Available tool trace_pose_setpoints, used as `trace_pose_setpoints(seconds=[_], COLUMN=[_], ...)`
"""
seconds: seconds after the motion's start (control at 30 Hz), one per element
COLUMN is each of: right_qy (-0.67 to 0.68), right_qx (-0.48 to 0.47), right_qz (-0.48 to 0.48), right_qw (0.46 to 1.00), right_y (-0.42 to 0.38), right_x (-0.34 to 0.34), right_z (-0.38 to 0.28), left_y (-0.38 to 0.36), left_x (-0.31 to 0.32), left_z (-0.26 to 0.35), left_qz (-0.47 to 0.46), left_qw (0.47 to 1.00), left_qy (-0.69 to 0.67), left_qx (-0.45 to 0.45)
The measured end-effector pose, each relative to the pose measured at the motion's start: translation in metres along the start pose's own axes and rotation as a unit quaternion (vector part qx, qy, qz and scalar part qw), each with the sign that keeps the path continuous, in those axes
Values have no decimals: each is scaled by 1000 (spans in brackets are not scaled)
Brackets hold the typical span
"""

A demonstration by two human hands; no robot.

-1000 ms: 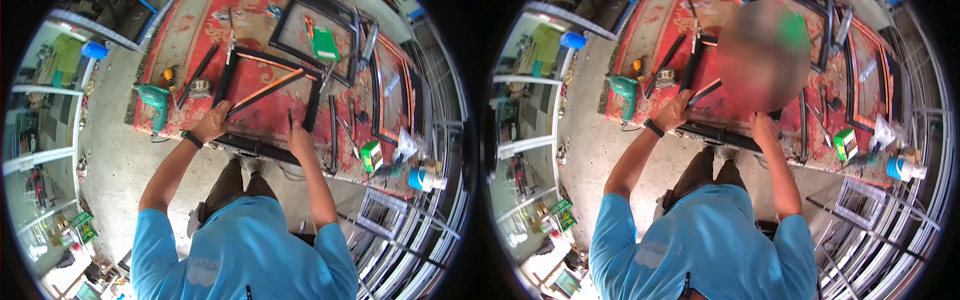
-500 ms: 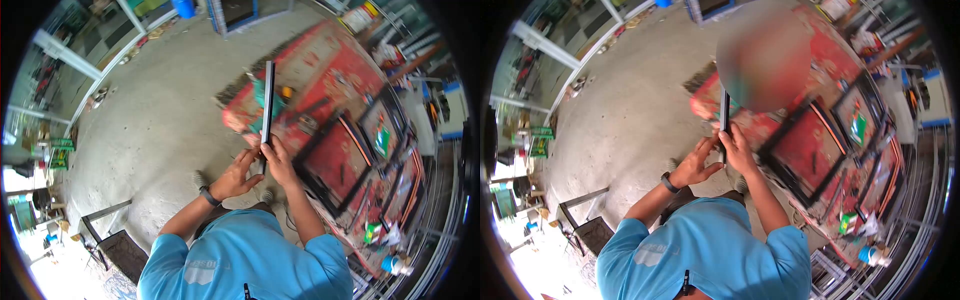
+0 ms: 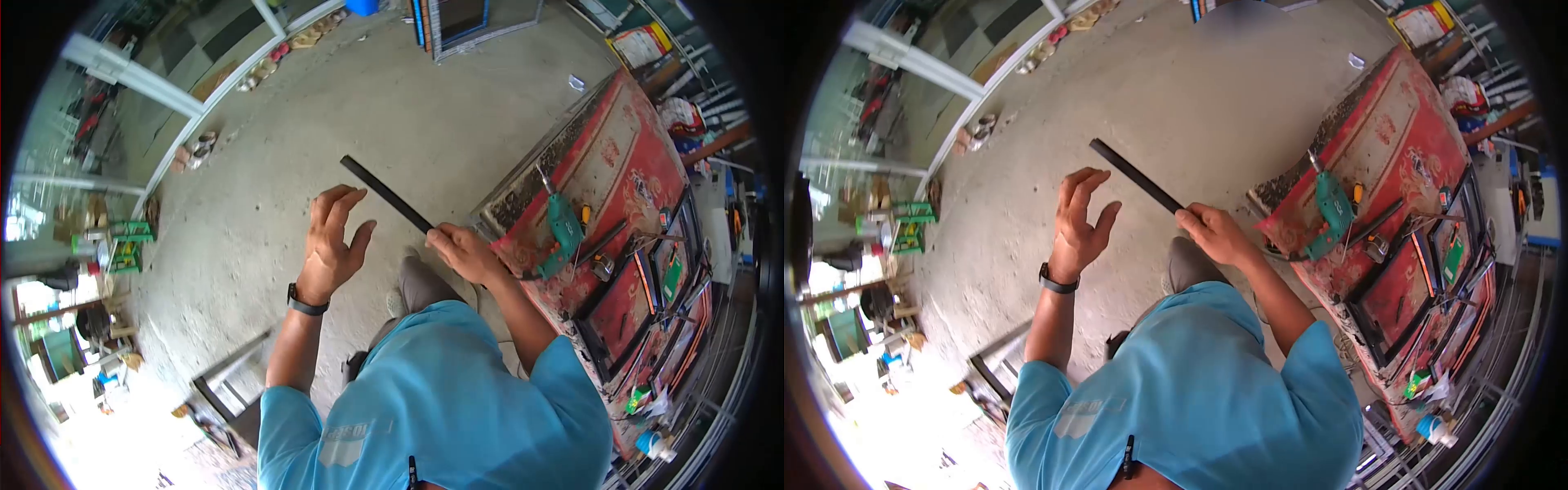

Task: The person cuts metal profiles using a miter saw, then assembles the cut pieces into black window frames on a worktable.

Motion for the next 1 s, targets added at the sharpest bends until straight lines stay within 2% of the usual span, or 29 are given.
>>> trace_pose_setpoints(seconds=[0.17, 0.3, 0.4, 0.47, 0.5, 0.53, 0.57, 0.6, 0.63, 0.73, 0.8, 0.9, 1.0], right_qy=[8, -26, -96, -174, -197, -207, -242, -256, -271, -271, -270, -275, -286], right_qx=[12, 4, 15, 41, 65, 49, 107, 108, 113, 138, 155, 171, 203], right_qz=[25, -44, -82, -51, -42, -6, -31, -42, -24, 3, 13, 35, 94], right_qw=[1000, 999, 992, 983, 977, 977, 964, 960, 956, 953, 950, 946, 932], right_y=[88, 174, 221, 246, 258, 265, 277, 286, 295, 330, 353, 389, 394], right_x=[-65, -144, -200, -232, -245, -259, -280, -302, -327, -418, -488, -595, -700], right_z=[-15, -39, -71, -88, -90, -96, -101, -108, -105, -89, -87, -99, -133], left_y=[126, 249, 329, 377, 390, 404, 420, 448, 468, 555, 625, 738, 868], left_x=[7, 16, 18, 25, 36, 49, 63, 75, 98, 155, 187, 241, 295], left_z=[-90, -167, -201, -226, -237, -250, -265, -264, -279, -298, -313, -338, -320], left_qz=[-106, -190, -283, -411, -403, -423, -452, -496, -480, -496, -537, -535, -567], left_qw=[994, 975, 947, 911, 915, 905, 890, 864, 871, 843, 822, 825, 803], left_qy=[2, 99, 108, -3, -32, -34, -53, -73, -107, -202, -181, -178, -165], left_qx=[41, 61, 104, 33, 21, 26, -6, -49, -18, -55, -53, 26, 74])
Point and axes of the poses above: each hand's wrist, its own y-axis towards the middle knuckle, its own x-axis out of the palm, z = x × y, the point moved 1 cm from there along y, towards the middle knuckle, and after that the axes turned 10 degrees about -z, right-handed, at the moved point
